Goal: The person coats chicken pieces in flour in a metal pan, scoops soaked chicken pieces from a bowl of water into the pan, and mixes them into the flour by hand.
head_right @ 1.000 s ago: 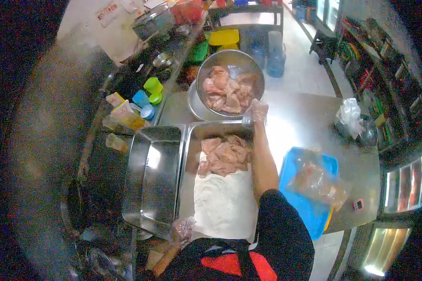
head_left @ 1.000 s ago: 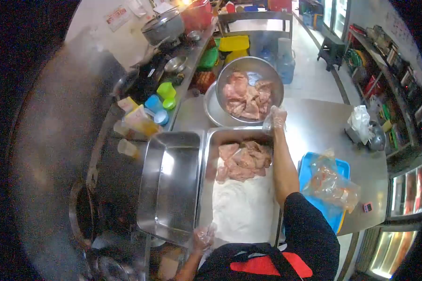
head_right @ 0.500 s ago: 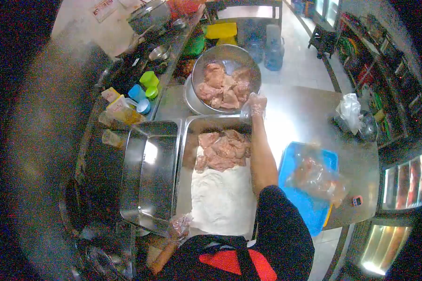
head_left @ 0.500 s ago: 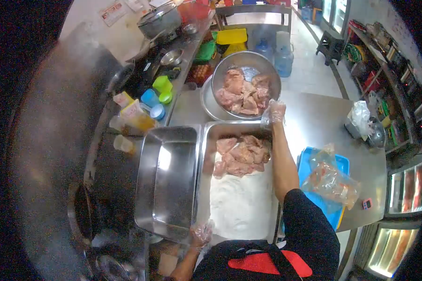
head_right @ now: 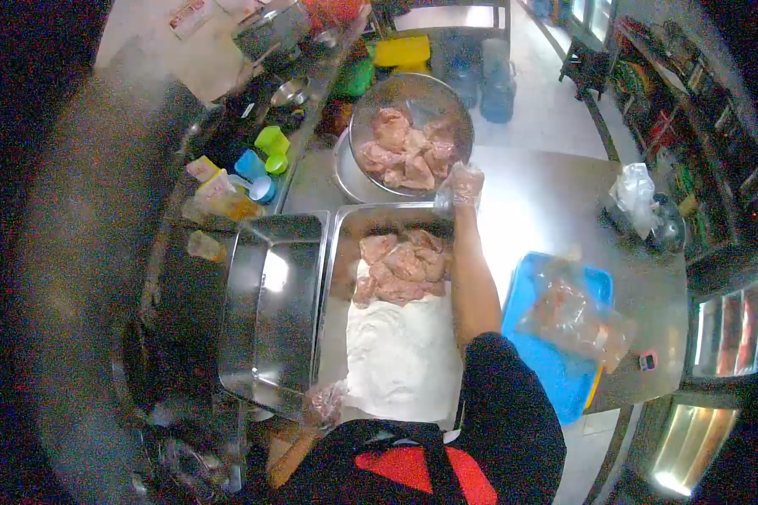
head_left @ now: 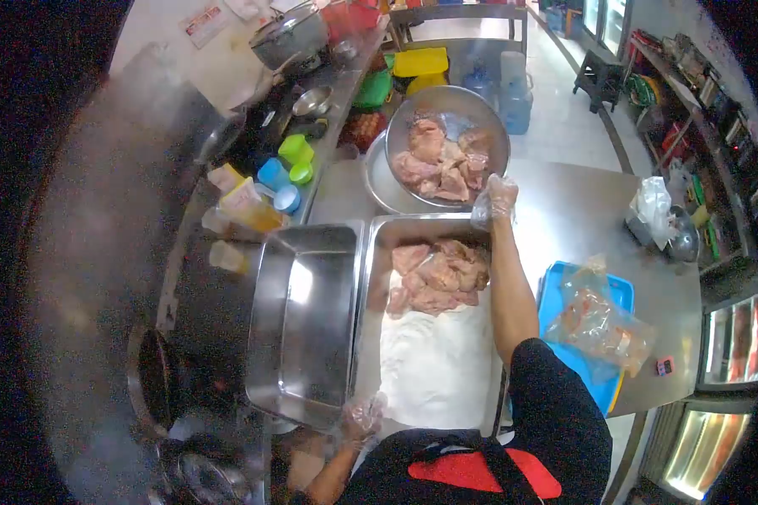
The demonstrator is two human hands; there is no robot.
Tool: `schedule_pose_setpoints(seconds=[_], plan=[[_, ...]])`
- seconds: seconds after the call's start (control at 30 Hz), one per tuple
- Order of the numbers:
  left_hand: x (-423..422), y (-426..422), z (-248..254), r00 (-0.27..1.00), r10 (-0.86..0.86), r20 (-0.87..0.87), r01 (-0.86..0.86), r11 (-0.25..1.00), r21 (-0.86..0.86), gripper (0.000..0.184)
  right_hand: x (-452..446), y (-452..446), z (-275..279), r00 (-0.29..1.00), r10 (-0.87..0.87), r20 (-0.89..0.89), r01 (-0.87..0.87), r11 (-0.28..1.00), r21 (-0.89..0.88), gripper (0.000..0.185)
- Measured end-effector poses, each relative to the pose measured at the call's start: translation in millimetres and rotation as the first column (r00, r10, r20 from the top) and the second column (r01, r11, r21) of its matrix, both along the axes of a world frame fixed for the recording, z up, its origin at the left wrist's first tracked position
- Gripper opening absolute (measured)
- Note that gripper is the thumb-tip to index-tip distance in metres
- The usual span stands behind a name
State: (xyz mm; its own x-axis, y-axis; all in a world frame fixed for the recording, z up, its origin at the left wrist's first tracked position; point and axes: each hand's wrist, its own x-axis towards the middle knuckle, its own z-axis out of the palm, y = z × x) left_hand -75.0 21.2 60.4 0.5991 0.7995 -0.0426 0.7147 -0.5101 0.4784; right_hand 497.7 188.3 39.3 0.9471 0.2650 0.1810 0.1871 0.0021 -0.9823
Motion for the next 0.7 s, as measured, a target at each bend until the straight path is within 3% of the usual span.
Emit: schedule_pose_setpoints(seconds=[0.03,0.13,0.17,0.2,0.27,0.33,0.37,0.43,0.5,0.53,0.6,0.63,0.7], plan=[[1.7,1.9,2.0,0.999,0.035,0.008,-0.035,0.997,-0.067,0.027,20.0,13.7,-38.8,0.997,-0.036,0.066,0.039,0.998,-0.047,0.023],[-10.2,9.7,-27.4,0.980,0.134,-0.148,-0.164,0.963,-0.216,0.026,30.1,32.2,-44.6,0.982,-0.110,0.151,0.128,0.985,-0.112,0.025],[-3.8,11.2,-23.9,0.992,0.070,-0.106,-0.077,0.996,-0.055,0.026,24.5,23.8,-37.9,0.978,-0.135,0.158,0.156,0.979,-0.131,0.025],[6.8,9.4,-15.1,0.997,-0.001,-0.077,0.009,0.994,0.107,0.027,2.6,3.2,10.1,0.993,-0.069,0.091,0.086,0.975,-0.203,0.025],[8.2,11.9,-14.8,0.991,-0.122,-0.059,0.130,0.976,0.174,0.027,-0.5,1.4,5.1,0.996,-0.024,0.088,0.026,0.999,-0.024,0.024],[-7.7,20.6,-25.6,0.977,-0.210,-0.042,0.209,0.978,-0.016,0.027,4.8,7.5,-7.6,0.985,-0.020,0.172,0.023,1.000,-0.015,0.024],[-6.3,19.2,-22.1,0.985,-0.174,-0.014,0.174,0.985,0.011,0.026,11.9,11.2,-16.2,0.967,-0.036,0.254,0.061,0.994,-0.091,0.024],[0.6,14.1,-13.6,0.993,-0.108,0.045,0.106,0.993,0.059,0.025,17.2,14.9,-29.5,0.973,-0.043,0.226,0.070,0.991,-0.114,0.024],[12.3,10.4,1.5,0.992,-0.054,0.111,0.043,0.994,0.102,0.024,6.8,9.9,-14.6,1.000,-0.024,0.005,0.024,1.000,-0.009,0.024],[18.5,10.2,10.9,0.989,-0.033,0.147,0.015,0.993,0.120,0.024,7.5,9.5,-15.8,0.973,-0.002,0.231,0.041,0.986,-0.165,0.024],[37.2,11.6,56.9,0.999,-0.031,-0.009,0.031,0.998,-0.054,0.025,18.5,7.3,-29.5,0.782,0.132,0.609,0.190,0.881,-0.434,0.025],[42.4,14.4,70.2,0.995,-0.039,-0.090,0.027,0.990,-0.136,0.026,22.2,7.0,-33.6,0.753,0.112,0.649,0.255,0.859,-0.444,0.019],[33.6,17.8,47.9,0.994,-0.072,-0.078,0.063,0.992,-0.110,0.026,24.9,13.2,-41.3,0.685,0.093,0.723,0.368,0.812,-0.453,0.016]])
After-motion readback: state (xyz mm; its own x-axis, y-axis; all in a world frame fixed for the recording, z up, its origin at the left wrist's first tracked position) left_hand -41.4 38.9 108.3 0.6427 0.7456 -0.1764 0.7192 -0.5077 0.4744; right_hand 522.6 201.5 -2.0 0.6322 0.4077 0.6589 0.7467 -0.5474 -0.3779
